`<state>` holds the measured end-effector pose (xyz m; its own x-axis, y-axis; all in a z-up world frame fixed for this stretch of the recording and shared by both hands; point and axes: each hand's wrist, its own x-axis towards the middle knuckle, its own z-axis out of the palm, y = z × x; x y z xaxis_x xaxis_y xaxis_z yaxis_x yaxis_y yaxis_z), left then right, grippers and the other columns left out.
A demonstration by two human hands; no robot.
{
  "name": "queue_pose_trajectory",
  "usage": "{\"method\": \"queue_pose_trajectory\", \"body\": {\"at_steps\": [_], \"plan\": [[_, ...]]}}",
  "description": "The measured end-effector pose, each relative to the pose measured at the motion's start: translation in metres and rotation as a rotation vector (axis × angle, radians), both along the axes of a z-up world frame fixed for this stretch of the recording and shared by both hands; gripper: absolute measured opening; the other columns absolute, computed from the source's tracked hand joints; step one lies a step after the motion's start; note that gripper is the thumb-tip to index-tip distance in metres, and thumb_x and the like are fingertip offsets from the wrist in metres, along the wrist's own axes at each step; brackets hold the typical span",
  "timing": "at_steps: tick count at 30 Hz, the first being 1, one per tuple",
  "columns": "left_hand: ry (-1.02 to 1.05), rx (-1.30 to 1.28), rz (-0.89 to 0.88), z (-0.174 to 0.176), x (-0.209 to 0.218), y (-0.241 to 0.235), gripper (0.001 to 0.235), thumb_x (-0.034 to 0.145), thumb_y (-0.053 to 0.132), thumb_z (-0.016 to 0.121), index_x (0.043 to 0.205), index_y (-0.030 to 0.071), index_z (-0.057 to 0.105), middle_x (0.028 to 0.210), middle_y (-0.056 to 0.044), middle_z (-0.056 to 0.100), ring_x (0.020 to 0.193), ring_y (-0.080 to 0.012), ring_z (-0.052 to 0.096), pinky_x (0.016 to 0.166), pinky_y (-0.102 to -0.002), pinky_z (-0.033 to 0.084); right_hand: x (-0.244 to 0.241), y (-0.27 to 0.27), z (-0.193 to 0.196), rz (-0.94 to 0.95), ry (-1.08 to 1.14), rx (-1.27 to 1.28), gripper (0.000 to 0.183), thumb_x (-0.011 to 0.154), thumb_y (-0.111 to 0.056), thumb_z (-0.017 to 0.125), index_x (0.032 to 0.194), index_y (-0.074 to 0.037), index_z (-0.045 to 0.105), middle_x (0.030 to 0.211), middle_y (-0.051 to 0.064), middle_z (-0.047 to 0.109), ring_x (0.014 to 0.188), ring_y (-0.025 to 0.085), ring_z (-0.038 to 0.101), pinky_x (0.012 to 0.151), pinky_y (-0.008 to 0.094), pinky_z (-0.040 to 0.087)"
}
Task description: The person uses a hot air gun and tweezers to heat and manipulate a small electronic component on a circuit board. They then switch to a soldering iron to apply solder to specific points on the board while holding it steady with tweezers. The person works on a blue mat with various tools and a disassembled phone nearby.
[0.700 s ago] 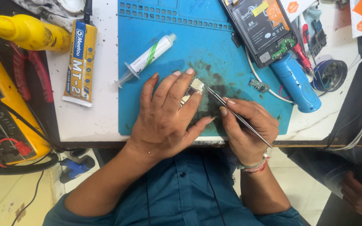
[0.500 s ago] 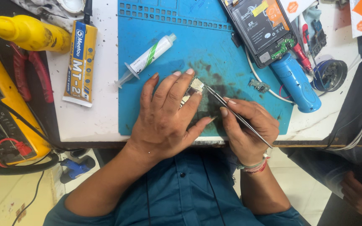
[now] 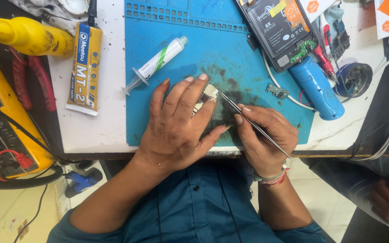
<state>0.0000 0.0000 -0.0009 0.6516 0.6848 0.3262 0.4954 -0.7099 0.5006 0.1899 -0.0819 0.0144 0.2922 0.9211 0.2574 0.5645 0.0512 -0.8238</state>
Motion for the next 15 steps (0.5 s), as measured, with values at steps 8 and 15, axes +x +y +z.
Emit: {"method": "queue_pose_trajectory", "body": {"at_steps": [8,15], "plan": [[-0.005,0.001,-0.001,-0.0015,0.0011,-0.0002,0.048,0.094,0.047,0.081,0.118,0.007,0.071,0.152,-0.018,0.044,0.141,-0.0309,0.041,0.123,-0.054,0.028,0.0003,-0.0001,-0.0001,-0.004,-0.001,-0.004,0.020,0.092,0.010,0.078,0.109,0.003,0.072,0.106,0.016,0.076,0.086,0.019,0.075,0.077,0.025,0.057],[-0.007,-0.003,0.000,-0.0005,0.0009,-0.0003,0.047,0.093,0.047,0.081,0.117,0.007,0.072,0.152,-0.017,0.045,0.141,-0.0304,0.041,0.122,-0.054,0.029,0.0003,-0.0016,0.0003,-0.014,0.001,-0.011,0.020,0.092,0.010,0.078,0.109,0.003,0.072,0.106,0.016,0.076,0.088,0.019,0.074,0.078,0.025,0.057]]}}
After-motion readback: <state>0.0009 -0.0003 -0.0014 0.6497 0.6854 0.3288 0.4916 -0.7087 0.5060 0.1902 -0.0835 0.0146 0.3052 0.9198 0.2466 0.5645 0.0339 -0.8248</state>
